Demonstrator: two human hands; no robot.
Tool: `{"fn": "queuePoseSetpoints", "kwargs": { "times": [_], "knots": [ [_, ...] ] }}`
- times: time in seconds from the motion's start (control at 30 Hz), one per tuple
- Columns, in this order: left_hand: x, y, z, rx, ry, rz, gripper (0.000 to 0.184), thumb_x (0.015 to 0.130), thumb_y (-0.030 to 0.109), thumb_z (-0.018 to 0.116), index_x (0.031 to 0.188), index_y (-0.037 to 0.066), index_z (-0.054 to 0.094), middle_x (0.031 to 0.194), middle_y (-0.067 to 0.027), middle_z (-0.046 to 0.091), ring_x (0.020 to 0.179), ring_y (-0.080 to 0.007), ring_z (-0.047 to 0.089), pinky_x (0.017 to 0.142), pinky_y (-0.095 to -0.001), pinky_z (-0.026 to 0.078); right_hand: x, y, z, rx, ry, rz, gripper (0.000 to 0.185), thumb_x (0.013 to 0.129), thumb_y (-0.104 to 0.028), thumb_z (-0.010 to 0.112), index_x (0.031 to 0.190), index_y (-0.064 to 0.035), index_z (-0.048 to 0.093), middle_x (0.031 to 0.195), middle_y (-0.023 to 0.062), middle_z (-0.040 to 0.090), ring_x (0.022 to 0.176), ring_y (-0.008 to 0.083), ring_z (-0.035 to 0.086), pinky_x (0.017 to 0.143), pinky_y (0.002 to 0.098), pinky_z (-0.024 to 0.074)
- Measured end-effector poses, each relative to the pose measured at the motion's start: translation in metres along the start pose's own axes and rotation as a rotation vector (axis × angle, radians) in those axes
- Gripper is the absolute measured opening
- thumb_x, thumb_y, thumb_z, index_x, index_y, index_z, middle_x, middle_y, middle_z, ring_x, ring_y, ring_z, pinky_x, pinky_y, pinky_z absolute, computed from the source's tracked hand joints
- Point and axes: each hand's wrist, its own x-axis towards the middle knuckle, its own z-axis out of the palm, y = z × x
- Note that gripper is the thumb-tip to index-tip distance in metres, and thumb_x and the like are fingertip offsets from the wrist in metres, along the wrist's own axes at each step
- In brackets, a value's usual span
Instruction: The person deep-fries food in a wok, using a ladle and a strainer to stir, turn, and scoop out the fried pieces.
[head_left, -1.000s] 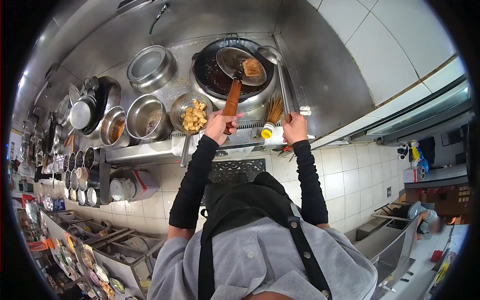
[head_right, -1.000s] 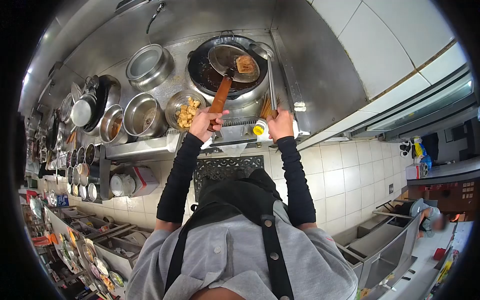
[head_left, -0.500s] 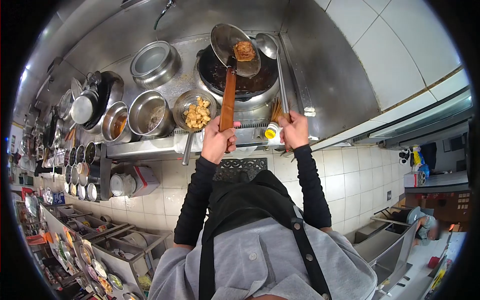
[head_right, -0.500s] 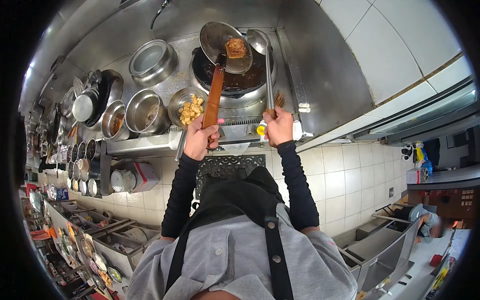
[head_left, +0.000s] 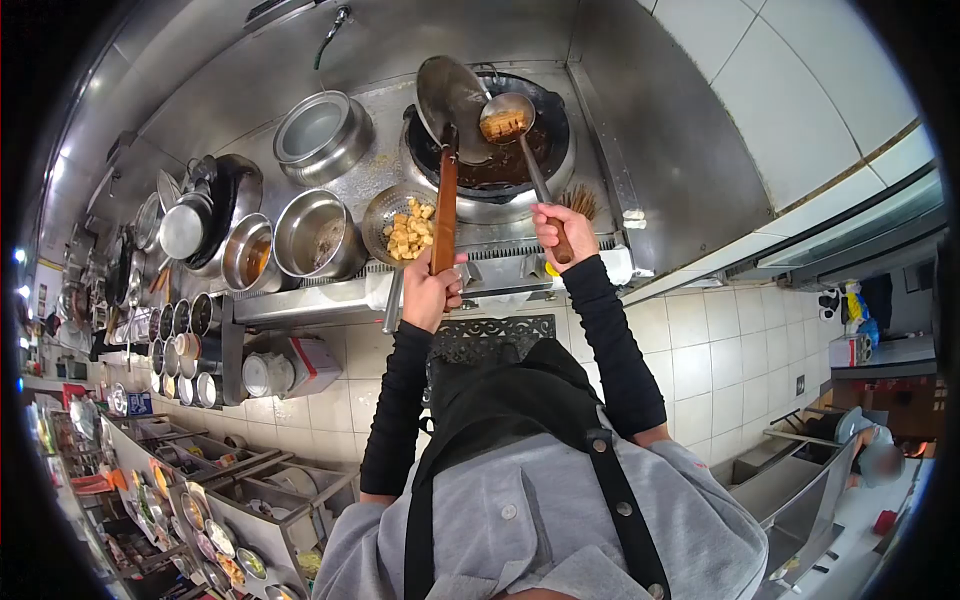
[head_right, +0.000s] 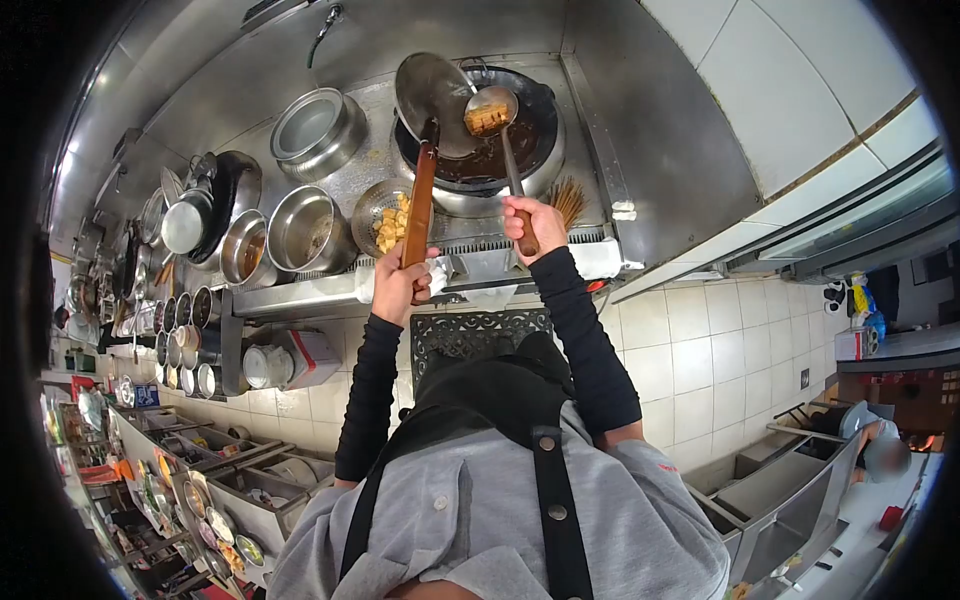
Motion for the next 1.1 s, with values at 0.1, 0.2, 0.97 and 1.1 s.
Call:
{"fn": "queuePoseSetpoints", "kwargs": {
  "times": [0.1, 0.2, 0.97, 1.1],
  "knots": [
    [-0.003, 0.0, -0.003, -0.219, -0.045, -0.084, 0.032, 0.088, -0.01, 0.052, 0.119, -0.003, 0.058, 0.108, -0.0095, 0.064, 0.064, -0.0072, 0.044, 0.048, -0.0215, 0.033, -0.003, 0.005, -0.007, -0.016, 0.005, 0.004, 0.019, 0.095, -0.007, 0.062, 0.108, 0.0066, 0.058, 0.078, 0.0063, 0.056, 0.054, 0.01, 0.048, 0.044, 0.0228, 0.0385],
    [-0.001, -0.007, -0.012, -0.376, -0.139, -0.125, 0.034, 0.091, -0.008, 0.054, 0.125, -0.003, 0.056, 0.116, -0.0099, 0.064, 0.067, -0.0065, 0.045, 0.051, -0.0211, 0.035, -0.004, 0.005, -0.007, 0.023, -0.034, 0.06, 0.02, 0.095, -0.007, 0.062, 0.109, 0.0068, 0.058, 0.078, 0.0062, 0.056, 0.055, 0.0098, 0.048, 0.044, 0.0229, 0.0377],
    [-0.002, 0.014, -0.008, -0.164, 0.011, -0.074, 0.026, 0.087, -0.01, 0.054, 0.112, -0.004, 0.061, 0.086, -0.0029, 0.059, 0.06, -0.0059, 0.043, 0.045, -0.0215, 0.03, 0.013, -0.033, -0.009, -0.289, 0.038, 0.047, 0.024, 0.094, -0.009, 0.064, 0.111, 0.0084, 0.061, 0.076, 0.0047, 0.057, 0.052, 0.0092, 0.046, 0.043, 0.023, 0.0354],
    [0.003, 0.013, -0.004, -0.093, 0.092, -0.05, 0.026, 0.086, -0.01, 0.053, 0.111, -0.003, 0.061, 0.081, -0.0016, 0.054, 0.059, -0.006, 0.043, 0.044, -0.0219, 0.03, 0.029, -0.036, -0.018, -0.175, 0.008, 0.091, 0.023, 0.094, -0.008, 0.064, 0.109, 0.0082, 0.061, 0.076, 0.0049, 0.057, 0.052, 0.0094, 0.046, 0.043, 0.023, 0.035]
  ]
}}
